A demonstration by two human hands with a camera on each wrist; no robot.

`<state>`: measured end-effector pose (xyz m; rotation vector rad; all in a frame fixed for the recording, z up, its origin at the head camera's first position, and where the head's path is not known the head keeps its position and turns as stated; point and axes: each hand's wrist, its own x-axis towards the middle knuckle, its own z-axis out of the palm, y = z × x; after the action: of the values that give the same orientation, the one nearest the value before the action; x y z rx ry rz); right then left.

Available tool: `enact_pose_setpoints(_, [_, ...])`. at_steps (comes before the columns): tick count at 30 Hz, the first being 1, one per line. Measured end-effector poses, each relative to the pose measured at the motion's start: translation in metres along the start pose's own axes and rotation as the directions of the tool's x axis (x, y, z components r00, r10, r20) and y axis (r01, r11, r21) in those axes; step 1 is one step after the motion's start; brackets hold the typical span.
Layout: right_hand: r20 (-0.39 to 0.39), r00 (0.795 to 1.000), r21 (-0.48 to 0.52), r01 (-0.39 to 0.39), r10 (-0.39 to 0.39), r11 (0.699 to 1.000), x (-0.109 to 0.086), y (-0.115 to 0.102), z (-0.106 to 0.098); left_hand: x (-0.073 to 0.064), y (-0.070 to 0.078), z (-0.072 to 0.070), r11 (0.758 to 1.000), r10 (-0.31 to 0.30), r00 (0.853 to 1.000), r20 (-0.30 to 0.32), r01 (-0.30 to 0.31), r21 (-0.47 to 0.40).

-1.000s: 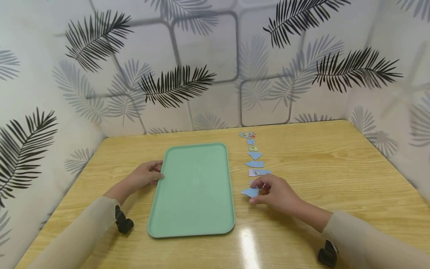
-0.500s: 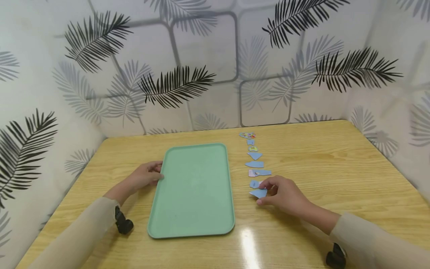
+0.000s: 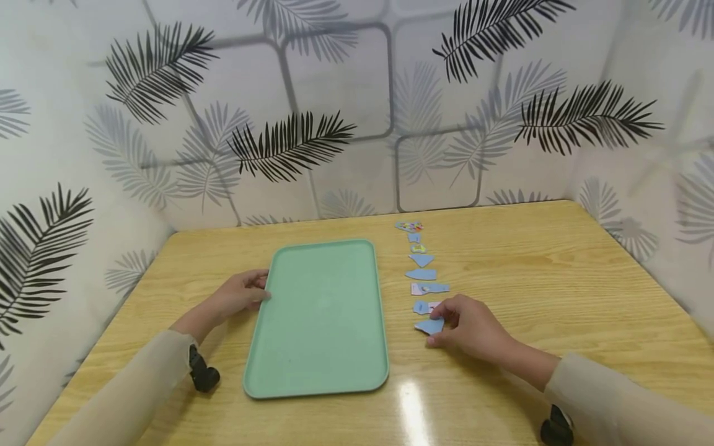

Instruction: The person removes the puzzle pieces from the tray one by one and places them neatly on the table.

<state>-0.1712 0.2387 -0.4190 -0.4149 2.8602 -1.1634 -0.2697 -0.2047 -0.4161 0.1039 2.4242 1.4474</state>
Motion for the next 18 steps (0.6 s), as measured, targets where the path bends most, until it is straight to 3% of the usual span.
enact_pose_setpoints(18, [0.002,1.000,-0.025,0.015,-0.015,1.000,-0.0002,-0.0033,0.0004,0.0015,-0.0026,-0.0001,1.000,0.005,1.000,0.004,-0.005,0.012])
